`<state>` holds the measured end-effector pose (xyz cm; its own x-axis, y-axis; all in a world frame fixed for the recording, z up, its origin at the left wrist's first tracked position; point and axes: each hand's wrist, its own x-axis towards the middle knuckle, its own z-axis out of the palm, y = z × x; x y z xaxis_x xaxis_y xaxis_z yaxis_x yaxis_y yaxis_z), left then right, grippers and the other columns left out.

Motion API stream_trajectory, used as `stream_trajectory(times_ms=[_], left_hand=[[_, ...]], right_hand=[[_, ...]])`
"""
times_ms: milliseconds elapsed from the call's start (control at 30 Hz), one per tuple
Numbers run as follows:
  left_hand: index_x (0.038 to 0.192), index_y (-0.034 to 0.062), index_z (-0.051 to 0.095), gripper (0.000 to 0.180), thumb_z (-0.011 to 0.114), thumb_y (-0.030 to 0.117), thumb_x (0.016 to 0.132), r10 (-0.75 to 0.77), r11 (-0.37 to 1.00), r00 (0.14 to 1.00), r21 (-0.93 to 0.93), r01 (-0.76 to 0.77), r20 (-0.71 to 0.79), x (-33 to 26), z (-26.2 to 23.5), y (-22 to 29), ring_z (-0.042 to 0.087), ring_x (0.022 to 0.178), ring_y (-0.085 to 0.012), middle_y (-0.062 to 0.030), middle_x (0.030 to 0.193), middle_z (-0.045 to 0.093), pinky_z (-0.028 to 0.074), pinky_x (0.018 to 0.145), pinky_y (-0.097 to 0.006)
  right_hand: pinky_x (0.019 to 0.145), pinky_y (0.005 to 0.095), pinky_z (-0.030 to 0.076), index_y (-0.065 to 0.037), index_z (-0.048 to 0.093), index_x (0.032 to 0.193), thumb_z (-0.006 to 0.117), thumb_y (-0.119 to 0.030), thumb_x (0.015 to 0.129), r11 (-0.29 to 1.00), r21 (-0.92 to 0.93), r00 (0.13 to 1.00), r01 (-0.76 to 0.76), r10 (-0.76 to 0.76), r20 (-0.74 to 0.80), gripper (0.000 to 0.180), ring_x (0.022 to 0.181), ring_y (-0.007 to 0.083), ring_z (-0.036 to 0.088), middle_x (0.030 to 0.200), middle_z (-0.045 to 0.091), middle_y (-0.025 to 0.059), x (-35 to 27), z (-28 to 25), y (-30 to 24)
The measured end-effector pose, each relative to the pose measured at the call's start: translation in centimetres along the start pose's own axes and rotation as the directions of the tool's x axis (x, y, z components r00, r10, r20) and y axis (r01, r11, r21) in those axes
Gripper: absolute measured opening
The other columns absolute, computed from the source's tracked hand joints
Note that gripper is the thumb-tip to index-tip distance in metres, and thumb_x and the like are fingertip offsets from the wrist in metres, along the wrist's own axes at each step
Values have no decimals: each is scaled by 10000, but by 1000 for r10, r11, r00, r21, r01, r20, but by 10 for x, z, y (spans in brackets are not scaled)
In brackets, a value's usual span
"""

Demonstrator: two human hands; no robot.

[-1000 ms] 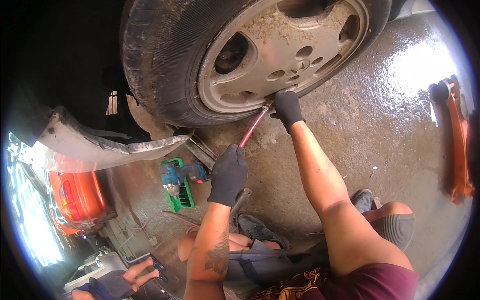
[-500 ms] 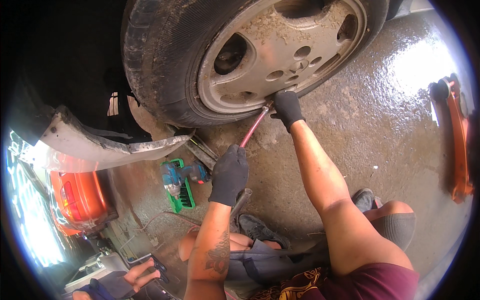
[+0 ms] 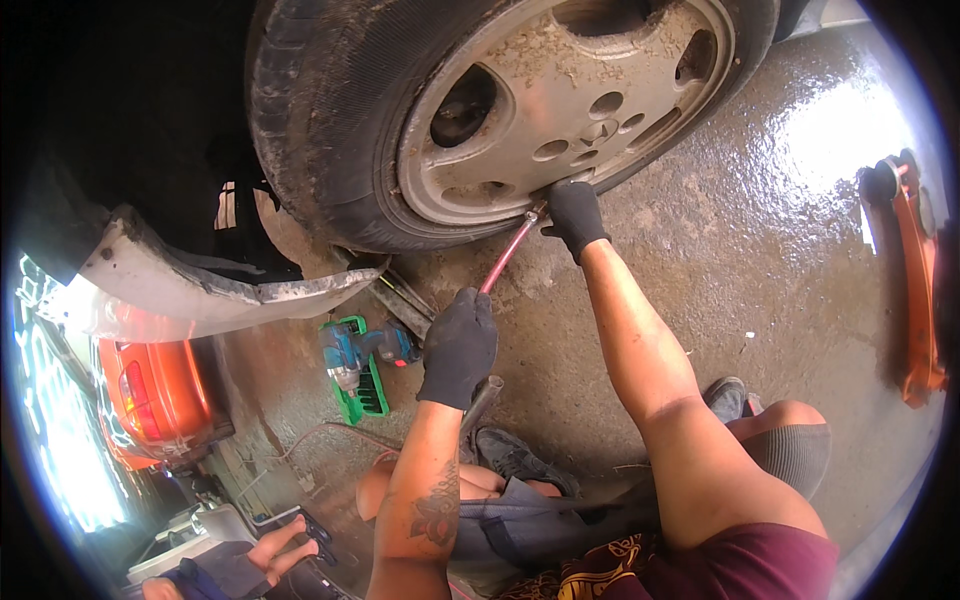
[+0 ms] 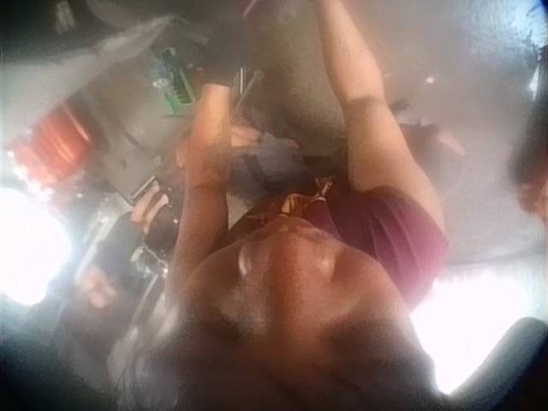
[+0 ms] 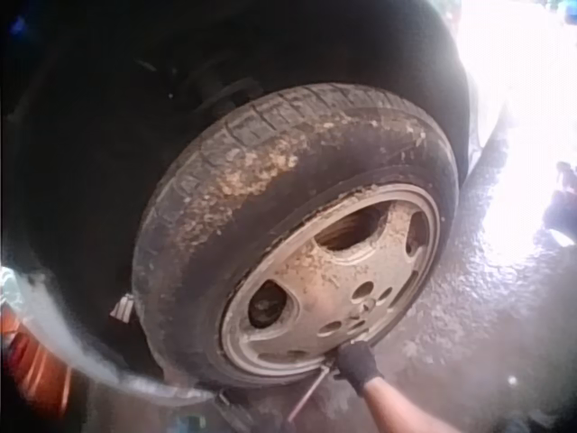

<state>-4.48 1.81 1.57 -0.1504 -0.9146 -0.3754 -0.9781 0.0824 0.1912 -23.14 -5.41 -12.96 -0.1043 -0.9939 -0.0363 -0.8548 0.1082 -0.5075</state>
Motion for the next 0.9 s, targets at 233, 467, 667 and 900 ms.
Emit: stream_trajectory(times_ms=[233, 467, 667, 900], left_hand=[[970, 33, 542, 309, 390, 300, 935, 62, 996, 995, -56, -67, -83, -6, 4, -4, 572, 847, -419, -233, 871, 608, 438, 735, -491], [958, 37, 537, 286, 403, 288, 934, 34, 987, 991, -154, -53, -129, -11, -4, -15, 562, 836, -423, -235, 863, 600, 429, 723, -495], [944, 52, 538, 271, 392, 279, 939, 76, 986, 980, -129, -100, -181, -7, -2, -17, 555, 843, -421, -230, 858, 595, 425, 725, -494], [922, 51, 544, 263, 404, 273, 930, 1, 994, 988, -109, -19, -155, 0, -5, -17, 563, 805, -428, -230, 826, 602, 428, 708, -500]], right_hand=[[685, 401, 488, -90, 677, 774, 809, -199, 556, 997, 33, 995, 69, -67, -68, 278, 757, 296, 631, 818, 640, 145, 1, 9, 6], [567, 358, 541, -36, 566, 994, 582, -415, 822, -132, 868, 850, -479, 178, 496, 416, 653, 166, 591, 712, 545, 65, -6, -7, 13], [640, 377, 522, -49, 565, 1022, 685, -393, 735, -55, 909, 902, -414, 113, 417, 463, 686, 215, 587, 811, 576, 107, -1, 12, 31], [729, 406, 457, -88, 604, 1007, 830, -293, 491, 985, 138, 994, 106, -107, 0, 600, 805, 324, 600, 916, 629, 126, 3, 16, 13]])
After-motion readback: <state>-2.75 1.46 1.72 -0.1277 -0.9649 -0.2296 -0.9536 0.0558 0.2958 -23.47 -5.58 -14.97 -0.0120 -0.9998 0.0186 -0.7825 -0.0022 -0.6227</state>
